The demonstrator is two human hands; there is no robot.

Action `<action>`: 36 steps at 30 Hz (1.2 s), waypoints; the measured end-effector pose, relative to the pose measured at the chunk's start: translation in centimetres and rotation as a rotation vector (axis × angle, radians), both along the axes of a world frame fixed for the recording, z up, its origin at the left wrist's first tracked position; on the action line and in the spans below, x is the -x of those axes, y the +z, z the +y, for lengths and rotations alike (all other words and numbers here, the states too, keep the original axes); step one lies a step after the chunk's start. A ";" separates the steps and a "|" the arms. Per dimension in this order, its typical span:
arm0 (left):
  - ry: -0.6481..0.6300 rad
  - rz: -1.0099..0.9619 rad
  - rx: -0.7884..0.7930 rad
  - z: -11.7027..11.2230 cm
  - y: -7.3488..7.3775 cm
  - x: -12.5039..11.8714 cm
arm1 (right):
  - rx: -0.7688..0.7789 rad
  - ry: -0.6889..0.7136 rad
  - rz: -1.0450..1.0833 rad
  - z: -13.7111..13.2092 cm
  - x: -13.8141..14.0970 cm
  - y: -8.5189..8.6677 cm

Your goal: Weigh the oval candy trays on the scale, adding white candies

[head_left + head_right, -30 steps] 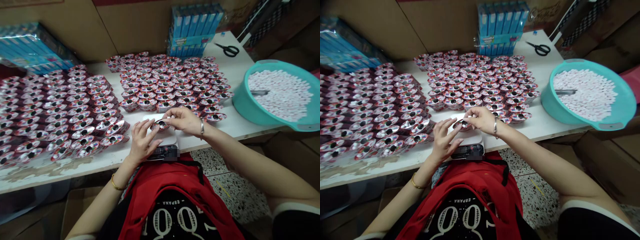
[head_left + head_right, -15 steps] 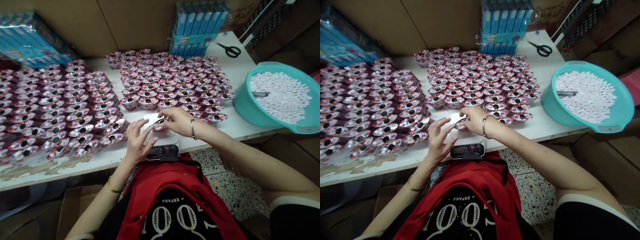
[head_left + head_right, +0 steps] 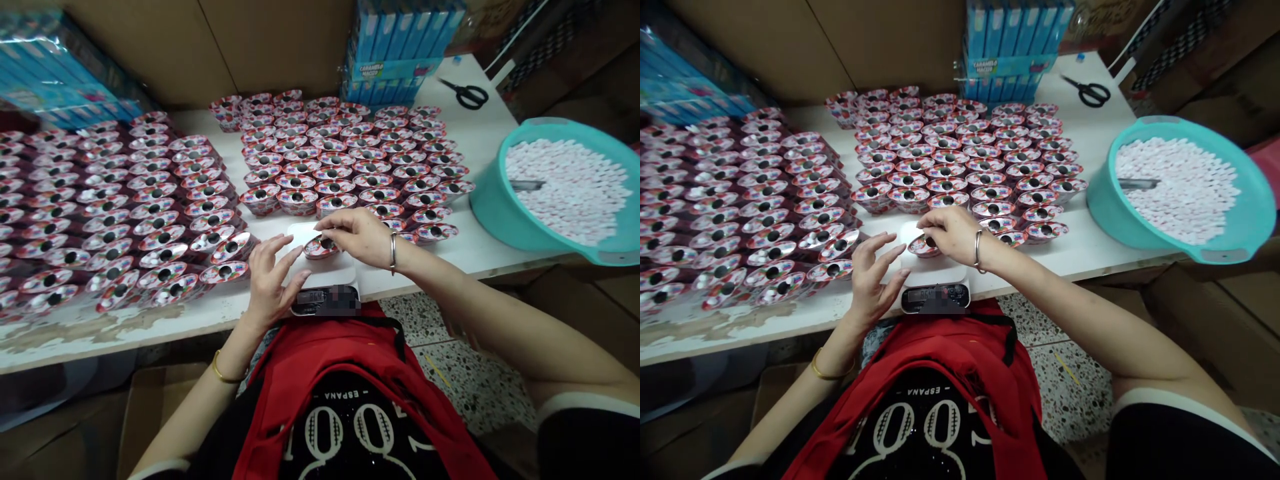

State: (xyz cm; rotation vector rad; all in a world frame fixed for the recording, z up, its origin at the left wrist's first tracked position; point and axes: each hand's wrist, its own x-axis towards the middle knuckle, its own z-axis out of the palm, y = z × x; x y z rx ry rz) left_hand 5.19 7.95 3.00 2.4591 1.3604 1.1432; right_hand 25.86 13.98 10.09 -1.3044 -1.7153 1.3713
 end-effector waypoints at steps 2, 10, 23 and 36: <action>0.012 -0.019 0.004 -0.1 0.1 0.2 | 0.099 -0.046 0.126 -0.1 -0.2 0.5; 0.118 -0.088 0.061 -0.3 1.0 1.3 | 0.394 -0.221 0.482 -0.7 -3.7 1.0; 0.152 -0.067 0.070 -0.7 1.1 1.1 | 0.199 -0.131 0.259 -0.8 0.1 -0.4; 0.100 -0.101 0.067 -0.5 1.0 0.6 | 0.528 -0.244 0.444 -1.8 -4.4 0.3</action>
